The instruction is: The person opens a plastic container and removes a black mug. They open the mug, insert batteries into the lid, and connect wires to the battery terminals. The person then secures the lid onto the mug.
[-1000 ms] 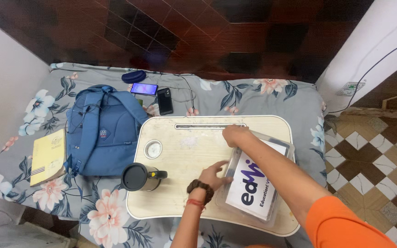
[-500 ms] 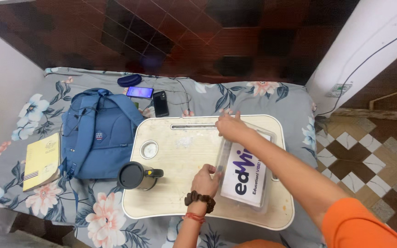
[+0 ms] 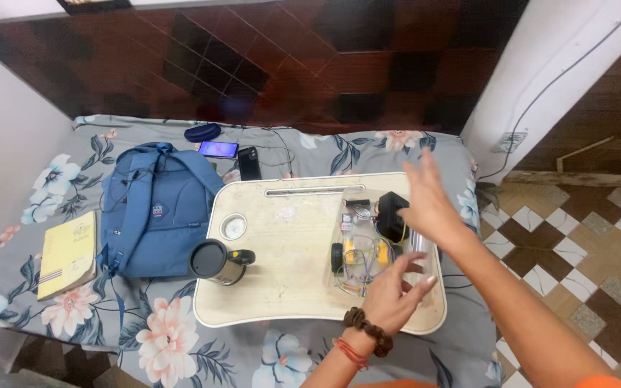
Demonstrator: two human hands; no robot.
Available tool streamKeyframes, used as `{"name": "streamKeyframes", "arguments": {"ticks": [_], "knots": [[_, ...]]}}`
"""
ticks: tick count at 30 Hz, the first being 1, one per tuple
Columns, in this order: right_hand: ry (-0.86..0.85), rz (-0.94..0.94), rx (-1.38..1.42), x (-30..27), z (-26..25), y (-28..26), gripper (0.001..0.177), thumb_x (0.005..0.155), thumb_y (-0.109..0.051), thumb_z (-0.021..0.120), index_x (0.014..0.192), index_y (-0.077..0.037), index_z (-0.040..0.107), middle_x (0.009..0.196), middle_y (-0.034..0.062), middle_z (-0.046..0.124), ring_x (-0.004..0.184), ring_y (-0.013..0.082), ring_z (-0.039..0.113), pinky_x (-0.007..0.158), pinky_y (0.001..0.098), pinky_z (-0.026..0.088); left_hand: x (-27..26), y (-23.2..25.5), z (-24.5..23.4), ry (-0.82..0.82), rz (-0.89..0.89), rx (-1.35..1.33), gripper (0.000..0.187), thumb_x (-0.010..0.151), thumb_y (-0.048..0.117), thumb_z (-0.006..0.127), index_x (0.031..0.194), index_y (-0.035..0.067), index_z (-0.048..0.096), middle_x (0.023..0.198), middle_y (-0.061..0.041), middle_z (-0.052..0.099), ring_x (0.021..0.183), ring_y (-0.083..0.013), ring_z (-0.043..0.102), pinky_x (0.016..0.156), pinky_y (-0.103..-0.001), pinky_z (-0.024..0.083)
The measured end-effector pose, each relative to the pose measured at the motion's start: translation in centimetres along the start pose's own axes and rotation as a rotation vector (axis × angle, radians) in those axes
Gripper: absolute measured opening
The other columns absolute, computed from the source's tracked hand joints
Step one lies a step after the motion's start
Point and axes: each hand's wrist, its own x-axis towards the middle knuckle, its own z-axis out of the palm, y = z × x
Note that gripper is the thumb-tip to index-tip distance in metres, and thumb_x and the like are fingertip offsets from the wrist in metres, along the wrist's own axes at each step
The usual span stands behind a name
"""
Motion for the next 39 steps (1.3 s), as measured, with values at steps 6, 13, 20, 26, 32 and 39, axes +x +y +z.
{"name": "streamKeyframes", "arguments": {"ticks": [6,13,20,26,32,39], "knots": [[0.051,0.334,0.071,-6.8,-3.2,6.4,0.102,0.068,-0.005,0.083,0.158,-0.005,0.034,0.142,0.0325,0.05,0.132,0.0493,0.053,0.114,0.0471,0.043,-2.3,-2.6,0.0,-0.072,-0.037,0.138,0.036,0.094,0.029,0.071,0.125,0.01,0.07,0.105,-0.01,0.078,0.076,-0.0192,0.073,0.069,-0.032,0.059],[0.127,0.463,0.107,-9.8,-0.2,15.3,0.097,0.066,-0.007,0.084,0.153,-0.003,0.04,0.128,0.0256,0.068,0.115,0.042,0.067,0.102,0.0478,0.051,-4.2,-6.6,0.0,-0.021,-0.041,0.188,0.06,0.079,0.01,0.062,0.139,0.017,0.059,0.106,-0.007,0.078,0.082,-0.02,0.074,0.079,-0.034,0.058],[0.111,0.51,0.031,-12.4,2.6,13.3,0.073,0.081,-0.033,0.086,0.141,-0.003,0.058,0.118,0.024,0.073,0.107,0.0382,0.071,0.098,0.0479,0.054,-6.7,-7.8,-1.5,-0.099,-0.147,0.198,0.042,0.092,0.017,0.066,0.133,0.016,0.07,0.106,-0.011,0.081,0.087,-0.0168,0.076,0.082,-0.033,0.06],[-0.043,0.47,0.261,-14.0,7.6,5.1,0.036,0.09,-0.032,0.074,0.113,-0.005,0.078,0.1,0.0149,0.081,0.086,0.0268,0.08,0.083,0.0381,0.062,-9.6,-7.6,-6.0,0.1,-0.229,0.148,0.056,0.079,0.007,0.062,0.134,0.018,0.062,0.119,-0.007,0.074,0.085,-0.0167,0.075,0.08,-0.031,0.059],[-0.173,0.214,0.322,-13.9,12.7,-1.6,0.049,0.075,-0.027,0.084,0.118,-0.007,0.072,0.109,0.0119,0.078,0.094,0.0236,0.077,0.086,0.0357,0.059,-12.4,-8.9,-14.2,0.22,-0.276,0.142,0.039,0.086,0.012,0.065,0.124,0.015,0.071,0.112,-0.004,0.079,0.086,-0.0124,0.076,0.078,-0.028,0.06],[-0.295,0.137,0.357,-11.9,15.9,-11.3,0.039,0.08,-0.028,0.08,0.112,-0.006,0.076,0.106,0.0112,0.08,0.094,0.022,0.078,0.085,0.0361,0.059,-15.6,-12.3,-25.8,0.414,-0.352,0.021,0.047,0.085,0.012,0.065,0.131,0.016,0.067,0.11,-0.009,0.079,0.083,-0.0137,0.073,0.07,-0.028,0.059]]}}
